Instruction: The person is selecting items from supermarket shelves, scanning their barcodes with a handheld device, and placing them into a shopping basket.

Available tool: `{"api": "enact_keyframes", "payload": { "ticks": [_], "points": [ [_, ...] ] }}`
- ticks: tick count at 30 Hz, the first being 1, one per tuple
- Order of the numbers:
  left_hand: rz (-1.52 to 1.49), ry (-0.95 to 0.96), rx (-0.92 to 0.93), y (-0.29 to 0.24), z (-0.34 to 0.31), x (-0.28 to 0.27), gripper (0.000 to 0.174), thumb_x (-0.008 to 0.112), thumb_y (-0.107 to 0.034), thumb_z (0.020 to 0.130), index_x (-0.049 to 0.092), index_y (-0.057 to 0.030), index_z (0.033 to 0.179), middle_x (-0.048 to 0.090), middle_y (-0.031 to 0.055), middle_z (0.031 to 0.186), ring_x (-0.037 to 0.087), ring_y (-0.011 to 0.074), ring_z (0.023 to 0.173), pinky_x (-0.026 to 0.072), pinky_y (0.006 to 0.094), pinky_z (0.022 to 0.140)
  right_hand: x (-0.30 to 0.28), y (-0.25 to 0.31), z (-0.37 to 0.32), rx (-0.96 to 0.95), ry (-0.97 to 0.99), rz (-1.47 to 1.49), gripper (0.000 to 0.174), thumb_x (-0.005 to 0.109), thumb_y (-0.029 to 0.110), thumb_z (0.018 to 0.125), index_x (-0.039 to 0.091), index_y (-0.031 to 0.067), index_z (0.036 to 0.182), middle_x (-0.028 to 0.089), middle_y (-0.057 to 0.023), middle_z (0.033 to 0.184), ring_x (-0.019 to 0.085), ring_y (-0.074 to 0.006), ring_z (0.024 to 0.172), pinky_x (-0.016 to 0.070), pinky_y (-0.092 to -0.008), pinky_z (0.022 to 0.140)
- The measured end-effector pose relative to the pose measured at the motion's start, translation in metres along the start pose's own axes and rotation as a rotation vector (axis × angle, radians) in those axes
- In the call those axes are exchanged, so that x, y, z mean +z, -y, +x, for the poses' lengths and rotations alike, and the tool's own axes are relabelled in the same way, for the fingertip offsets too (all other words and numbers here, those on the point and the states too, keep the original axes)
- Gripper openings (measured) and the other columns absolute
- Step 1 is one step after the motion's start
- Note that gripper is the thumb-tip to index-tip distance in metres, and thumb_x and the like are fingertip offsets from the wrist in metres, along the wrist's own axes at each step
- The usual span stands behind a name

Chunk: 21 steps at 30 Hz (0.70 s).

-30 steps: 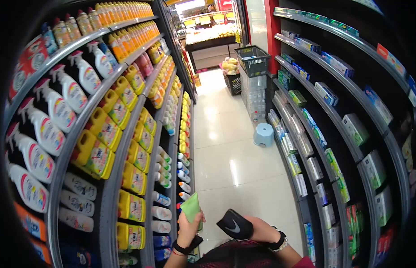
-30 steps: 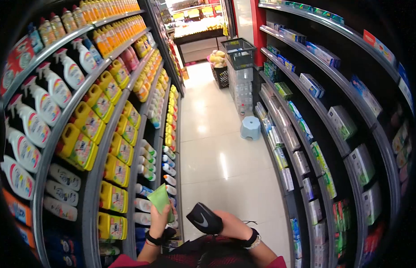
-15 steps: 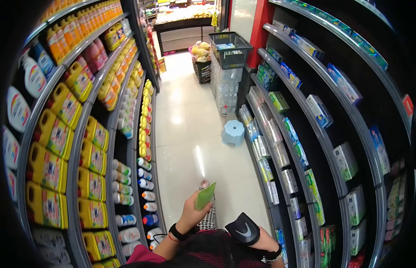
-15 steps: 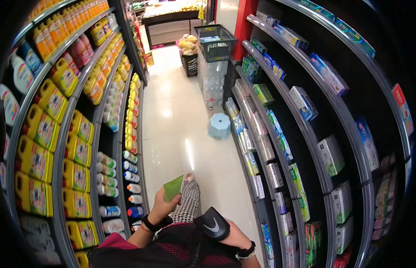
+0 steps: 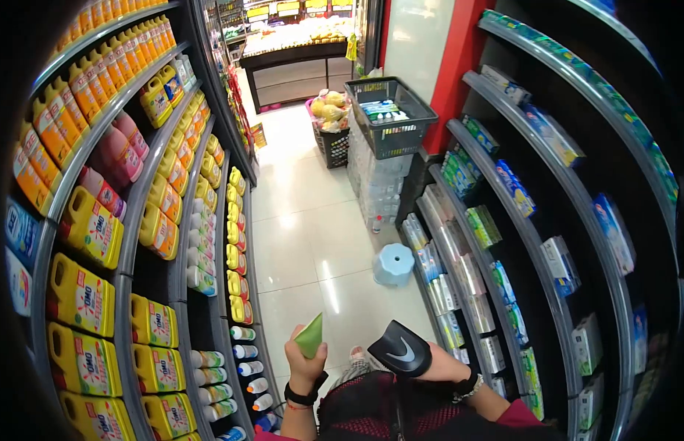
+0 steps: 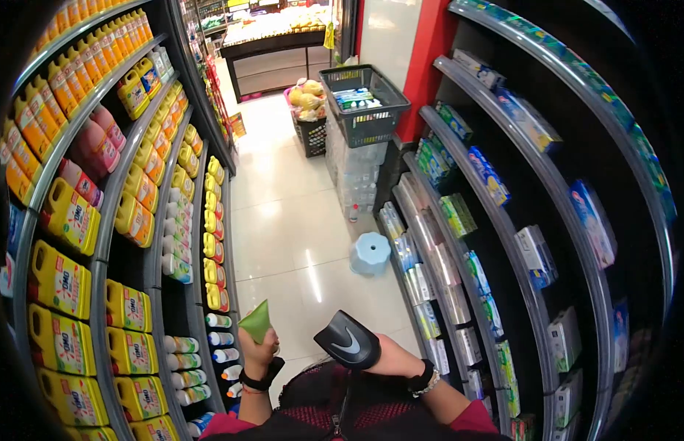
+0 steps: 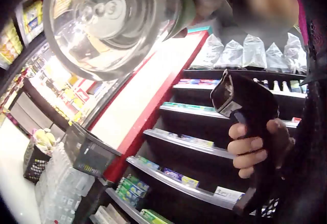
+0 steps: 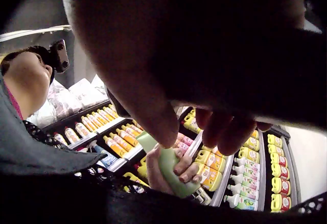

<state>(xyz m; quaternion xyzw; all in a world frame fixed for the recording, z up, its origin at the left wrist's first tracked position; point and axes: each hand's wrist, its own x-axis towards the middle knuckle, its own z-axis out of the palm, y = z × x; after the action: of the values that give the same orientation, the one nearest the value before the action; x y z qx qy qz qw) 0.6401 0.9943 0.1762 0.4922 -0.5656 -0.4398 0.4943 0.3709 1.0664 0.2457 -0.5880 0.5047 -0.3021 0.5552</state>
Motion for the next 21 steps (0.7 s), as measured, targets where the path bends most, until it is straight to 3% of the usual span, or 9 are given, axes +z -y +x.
{"api": "enact_keyframes", "payload": {
  "ticks": [2,4,6,10,13,14,18,19,21],
  "points": [
    [-0.131,-0.081,-0.105,-0.005,0.012,-0.010,0.023,0.064,-0.020,0.075,0.053,-0.0012,0.082,0.051,0.0011,0.062,0.050,0.0105,0.050,0.0401,0.0243,0.046,-0.011,-0.004,0.034,0.017,0.049,0.052,0.054,0.075,0.014,0.074,0.054,-0.0003,0.122,0.064,-0.0120,0.115,0.059,-0.0200,0.107,0.0445,-0.0330,0.094],
    [-0.070,-0.205,-0.104,0.007,0.028,-0.021,0.026,0.064,-0.021,0.076,0.052,-0.0011,0.088,0.049,-0.0005,0.059,0.050,0.0094,0.047,0.0415,0.0232,0.045,-0.019,-0.009,0.071,-0.014,-0.009,0.047,0.053,0.075,0.015,0.074,0.055,-0.0007,0.120,0.064,-0.0120,0.112,0.060,-0.0204,0.104,0.0453,-0.0334,0.093],
    [-0.018,-0.326,-0.140,0.015,0.046,-0.031,0.028,0.065,-0.020,0.079,0.051,0.0006,0.091,0.050,0.0030,0.059,0.052,0.0119,0.048,0.0440,0.0249,0.045,-0.037,-0.016,0.113,0.003,0.163,0.002,0.054,0.075,0.017,0.074,0.054,-0.0005,0.120,0.064,-0.0124,0.113,0.060,-0.0212,0.104,0.0453,-0.0334,0.093],
    [0.034,-0.442,-0.072,0.028,0.098,-0.034,0.035,0.063,-0.033,0.085,0.050,-0.0005,0.079,0.049,0.0050,0.056,0.048,0.0133,0.043,0.0380,0.0254,0.041,-0.073,-0.043,0.206,-0.080,0.286,0.149,0.054,0.074,0.015,0.075,0.052,-0.0006,0.121,0.064,-0.0128,0.112,0.059,-0.0193,0.103,0.0448,-0.0330,0.093],
    [-0.082,-0.444,-0.115,0.048,0.161,-0.029,0.053,0.065,-0.032,0.083,0.050,0.0094,0.112,0.049,0.0045,0.055,0.048,0.0123,0.042,0.0395,0.0244,0.040,-0.112,-0.023,0.272,-0.102,0.201,0.156,0.051,0.074,0.012,0.075,0.053,-0.0008,0.120,0.063,-0.0129,0.111,0.059,-0.0180,0.102,0.0444,-0.0318,0.093],
    [-0.068,-0.478,-0.069,0.043,0.193,-0.013,0.041,0.064,-0.038,0.084,0.049,-0.0004,0.076,0.047,0.0049,0.050,0.046,0.0135,0.039,0.0357,0.0259,0.039,-0.127,-0.024,0.294,-0.127,0.151,0.129,0.050,0.074,0.011,0.076,0.053,-0.0007,0.120,0.063,-0.0130,0.111,0.059,-0.0177,0.102,0.0442,-0.0315,0.093],
    [-0.028,-0.283,-0.034,0.034,0.334,0.019,0.039,0.063,-0.038,0.085,0.050,-0.0011,0.079,0.049,0.0055,0.052,0.048,0.0140,0.041,0.0364,0.0257,0.039,-0.190,-0.001,0.376,-0.182,-0.115,0.088,0.048,0.073,0.012,0.076,0.053,-0.0005,0.119,0.064,-0.0146,0.109,0.060,-0.0202,0.103,0.0447,-0.0320,0.092],
    [0.000,-0.184,0.005,0.027,0.374,0.029,0.039,0.063,-0.038,0.085,0.050,-0.0008,0.082,0.050,0.0058,0.053,0.049,0.0140,0.042,0.0367,0.0256,0.039,-0.204,-0.009,0.402,-0.204,-0.207,-0.114,0.047,0.073,0.013,0.076,0.054,-0.0004,0.116,0.063,-0.0169,0.106,0.061,-0.0253,0.099,0.0457,-0.0330,0.090],
    [0.065,-0.078,0.091,0.016,0.443,0.051,0.040,0.064,-0.038,0.085,0.049,-0.0003,0.086,0.051,0.0059,0.056,0.049,0.0137,0.044,0.0375,0.0255,0.041,-0.238,-0.006,0.433,-0.259,-0.348,0.011,0.044,0.073,0.012,0.074,0.054,0.0003,0.113,0.060,-0.0169,0.102,0.059,-0.0299,0.094,0.0458,-0.0340,0.086]
  ]
}}
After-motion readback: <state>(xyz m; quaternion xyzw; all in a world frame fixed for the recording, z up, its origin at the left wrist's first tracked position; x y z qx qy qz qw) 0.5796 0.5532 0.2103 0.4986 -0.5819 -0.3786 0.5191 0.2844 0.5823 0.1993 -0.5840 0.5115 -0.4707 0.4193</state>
